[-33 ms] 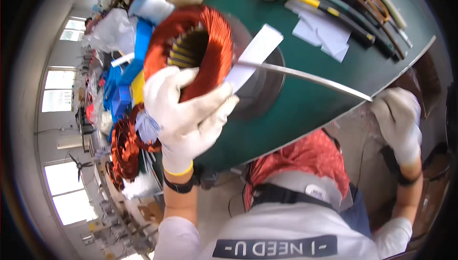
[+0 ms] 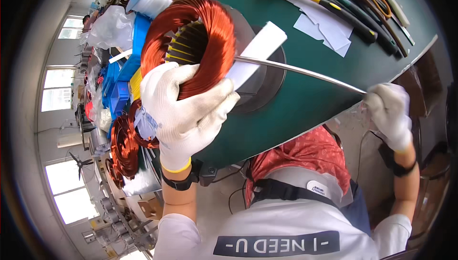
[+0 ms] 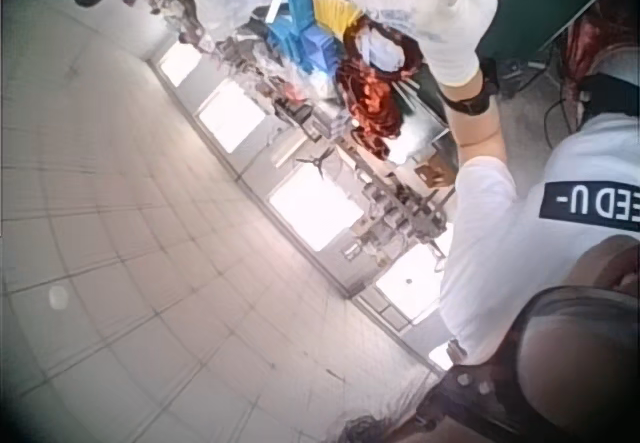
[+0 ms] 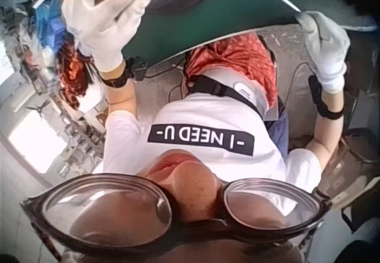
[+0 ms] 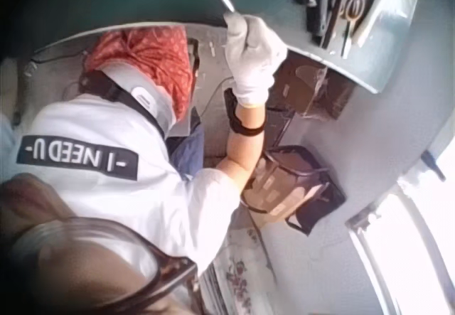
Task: Manually inserting copper wire coils and insulation into a motor stator core.
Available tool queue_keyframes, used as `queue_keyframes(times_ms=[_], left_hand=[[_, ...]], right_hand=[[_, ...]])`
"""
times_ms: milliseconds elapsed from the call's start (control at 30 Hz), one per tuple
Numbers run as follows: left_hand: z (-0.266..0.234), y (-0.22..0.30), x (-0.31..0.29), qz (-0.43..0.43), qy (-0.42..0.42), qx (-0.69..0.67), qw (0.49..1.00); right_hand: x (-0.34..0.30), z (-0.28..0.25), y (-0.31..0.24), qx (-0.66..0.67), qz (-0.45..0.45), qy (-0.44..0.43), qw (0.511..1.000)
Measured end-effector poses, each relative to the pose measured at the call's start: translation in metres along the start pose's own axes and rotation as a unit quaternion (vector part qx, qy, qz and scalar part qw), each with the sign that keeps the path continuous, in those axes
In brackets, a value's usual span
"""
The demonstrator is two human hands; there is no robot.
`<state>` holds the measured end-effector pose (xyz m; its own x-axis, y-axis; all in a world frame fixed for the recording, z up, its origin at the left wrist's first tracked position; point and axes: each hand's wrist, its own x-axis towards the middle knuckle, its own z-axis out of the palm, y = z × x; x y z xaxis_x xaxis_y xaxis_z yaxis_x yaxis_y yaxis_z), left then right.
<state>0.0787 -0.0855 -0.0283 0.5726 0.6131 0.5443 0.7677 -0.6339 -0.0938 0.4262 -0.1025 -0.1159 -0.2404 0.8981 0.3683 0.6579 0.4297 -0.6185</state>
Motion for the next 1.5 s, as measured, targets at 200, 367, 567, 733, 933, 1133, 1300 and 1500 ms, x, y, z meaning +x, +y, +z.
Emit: queue_keyframes(times_ms=[200,367,567,733,933,1133,1300,1500], left_hand=[[0.002,-0.013,-0.006,-0.024,-0.015,0.003,1.0],[0.002,-0.002,0.007,0.037,0.0,-0.015,0.999],[-0.003,-0.013,-0.011,-0.027,-0.01,-0.028,0.999],[-0.001,-0.024,-0.007,0.027,0.01,-0.049,0.998],[-0.007,-0.05,-0.022,0.026,0.043,-0.114,0.992],[0.022,-0.011,0.015,0.109,0.104,0.12,0.981],[0.01,-0.006,0.014,-0.081,0.014,0.019,0.996],[0.009,-0.006,0.002,-0.047,0.076,0.004,0.996]], right_hand=[[0.032,-0.021,-0.018,-0.008,-0.006,-0.096,0.995],[0.0,0.016,0.005,0.022,-0.009,-0.023,0.999],[0.017,-0.004,-0.017,-0.03,-0.024,-0.045,0.998],[-0.003,-0.003,-0.029,-0.031,-0.005,-0.02,0.999],[-0.044,-0.062,-0.062,-0.12,0.067,0.039,0.99],[-0.025,-0.076,-0.065,-0.199,0.021,0.072,0.977],[0.006,-0.08,-0.077,-0.23,-0.074,0.031,0.97],[0.027,-0.072,-0.088,-0.273,-0.131,-0.002,0.953]])
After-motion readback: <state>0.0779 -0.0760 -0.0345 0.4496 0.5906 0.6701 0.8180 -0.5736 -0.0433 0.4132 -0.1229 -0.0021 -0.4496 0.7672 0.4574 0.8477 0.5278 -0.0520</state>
